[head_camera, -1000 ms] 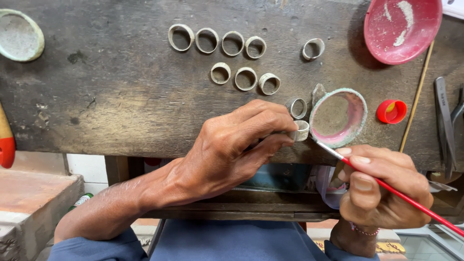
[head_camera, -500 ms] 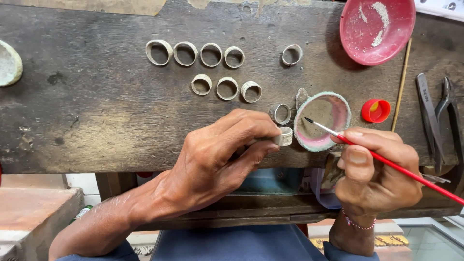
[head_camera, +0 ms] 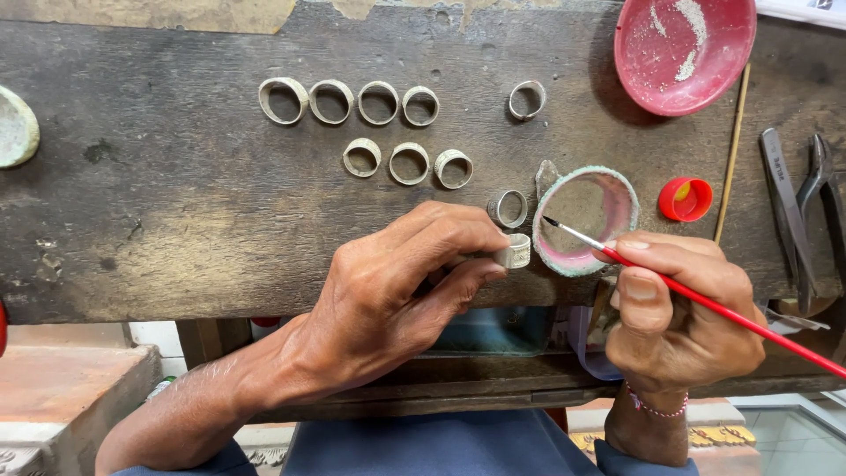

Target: Applying pink enamel or paint to the interior of small metal rings using a fine-tipped brush at a jewelry workshop.

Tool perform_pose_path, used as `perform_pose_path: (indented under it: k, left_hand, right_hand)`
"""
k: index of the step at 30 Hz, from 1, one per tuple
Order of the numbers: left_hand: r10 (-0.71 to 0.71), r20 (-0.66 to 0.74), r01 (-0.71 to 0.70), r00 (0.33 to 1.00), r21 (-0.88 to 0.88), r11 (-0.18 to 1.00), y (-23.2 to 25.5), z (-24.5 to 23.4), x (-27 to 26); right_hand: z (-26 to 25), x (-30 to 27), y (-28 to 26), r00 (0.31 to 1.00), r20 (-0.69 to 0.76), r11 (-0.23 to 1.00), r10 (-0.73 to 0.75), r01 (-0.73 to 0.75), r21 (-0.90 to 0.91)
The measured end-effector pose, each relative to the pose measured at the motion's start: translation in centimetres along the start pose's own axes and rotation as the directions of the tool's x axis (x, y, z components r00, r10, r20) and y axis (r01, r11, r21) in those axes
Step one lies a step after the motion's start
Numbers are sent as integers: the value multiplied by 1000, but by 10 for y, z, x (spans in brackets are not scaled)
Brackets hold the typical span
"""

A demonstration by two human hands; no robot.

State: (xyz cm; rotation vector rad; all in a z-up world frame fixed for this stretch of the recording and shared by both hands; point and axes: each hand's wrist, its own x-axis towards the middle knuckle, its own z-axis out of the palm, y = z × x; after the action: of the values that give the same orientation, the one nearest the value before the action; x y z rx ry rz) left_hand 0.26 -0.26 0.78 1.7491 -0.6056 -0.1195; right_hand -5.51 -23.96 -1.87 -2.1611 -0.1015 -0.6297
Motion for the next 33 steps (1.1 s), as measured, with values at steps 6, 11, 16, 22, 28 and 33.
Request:
perform_pose_path:
  k: [6,11,16,22,28,33]
  left_hand:
    - [-3,5,3,1000,-14,1000,1,-1,1]
    - [1,-2,-1,1000,-19,1000,1,0,1]
    - [10,-6,-10,1000,1,1000,1,0,1]
    - [-1,-17,1,1000,15,1000,1,0,0]
    - [19,-45,-19,999,7,1000,1,0,-2]
    - [38,-46,-37,998,18,999,-1,1,-2]
  right_hand:
    - [1,2,1,999,10,999,-31,31,21]
    - [0,3,-4,999,36,1000,10,-11,9]
    - [-3,-5,-5,995,-37,996,90,-88,32]
    - [-7,-9,-4,979,-71,972,190,-178,153]
    - [-4,-8,-11,996,-56,982,66,-55,179]
    - [-8,-10,-16,999,47,995,-24,19,98]
